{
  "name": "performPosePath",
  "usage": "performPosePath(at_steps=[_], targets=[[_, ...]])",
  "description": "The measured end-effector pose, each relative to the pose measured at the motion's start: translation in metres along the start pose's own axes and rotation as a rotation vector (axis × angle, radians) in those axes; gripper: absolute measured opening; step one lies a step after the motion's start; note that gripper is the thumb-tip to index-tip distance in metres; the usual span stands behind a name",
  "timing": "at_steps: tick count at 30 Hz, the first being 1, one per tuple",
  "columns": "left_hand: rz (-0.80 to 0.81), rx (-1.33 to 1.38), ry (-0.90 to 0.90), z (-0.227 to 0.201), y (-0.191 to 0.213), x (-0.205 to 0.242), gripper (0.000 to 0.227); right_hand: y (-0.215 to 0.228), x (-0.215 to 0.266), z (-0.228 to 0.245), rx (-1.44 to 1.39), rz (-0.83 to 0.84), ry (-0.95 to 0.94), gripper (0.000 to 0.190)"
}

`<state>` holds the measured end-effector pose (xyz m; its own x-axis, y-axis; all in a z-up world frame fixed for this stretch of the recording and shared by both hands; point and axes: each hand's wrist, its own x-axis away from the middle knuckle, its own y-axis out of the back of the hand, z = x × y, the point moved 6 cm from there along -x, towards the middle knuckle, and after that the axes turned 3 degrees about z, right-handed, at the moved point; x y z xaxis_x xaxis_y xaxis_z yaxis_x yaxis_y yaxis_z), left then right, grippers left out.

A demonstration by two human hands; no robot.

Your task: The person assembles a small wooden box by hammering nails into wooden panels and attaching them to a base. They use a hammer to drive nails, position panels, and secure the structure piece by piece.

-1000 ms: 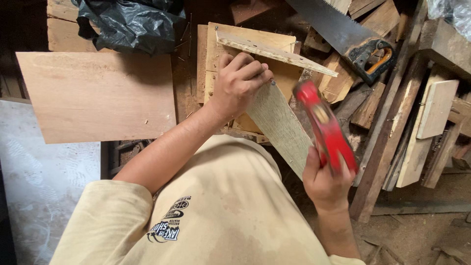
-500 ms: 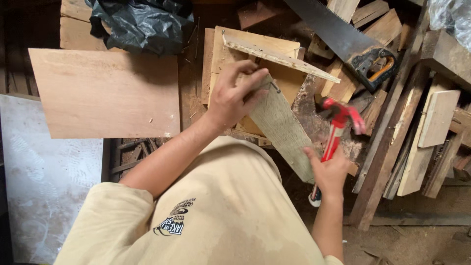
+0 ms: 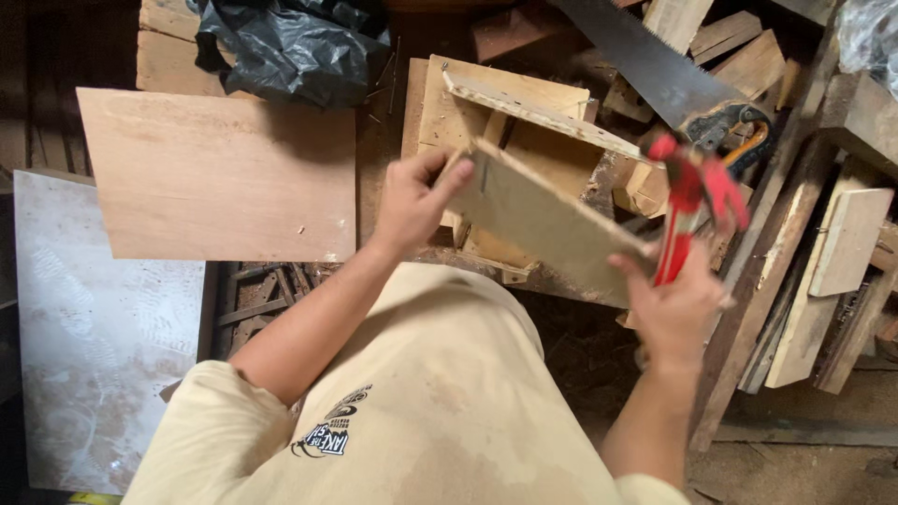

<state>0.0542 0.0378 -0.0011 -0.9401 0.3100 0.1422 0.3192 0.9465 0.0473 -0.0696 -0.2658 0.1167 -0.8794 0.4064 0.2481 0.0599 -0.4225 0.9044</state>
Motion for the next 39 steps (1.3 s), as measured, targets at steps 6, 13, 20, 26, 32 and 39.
performPosePath(at_steps=[6, 13, 20, 26, 32, 39], targets=[[-0.072, 0.037, 0.139, 0.021, 0.009, -0.020, 0.050, 0.027, -0.051, 0.047, 0.158, -0.038, 0.160, 0.047], [-0.043, 0.012, -0.016, 0.008, 0.015, -0.035, 0.037, 0.018, -0.077, 0.062, 0.233, -0.052, 0.196, 0.047], [-0.063, 0.037, 0.060, 0.004, 0.015, -0.030, 0.035, 0.021, -0.075, 0.069, 0.222, -0.075, 0.252, 0.045], [-0.051, 0.066, 0.136, 0.017, 0.014, -0.029, 0.039, 0.018, -0.080, 0.072, 0.227, -0.043, 0.223, 0.046], [-0.021, 0.044, 0.130, 0.014, 0.014, -0.033, 0.036, 0.014, -0.085, 0.070, 0.270, -0.030, 0.245, 0.048], [-0.009, -0.026, 0.150, 0.010, 0.014, -0.029, 0.036, 0.011, -0.078, 0.060, 0.250, -0.040, 0.229, 0.046]])
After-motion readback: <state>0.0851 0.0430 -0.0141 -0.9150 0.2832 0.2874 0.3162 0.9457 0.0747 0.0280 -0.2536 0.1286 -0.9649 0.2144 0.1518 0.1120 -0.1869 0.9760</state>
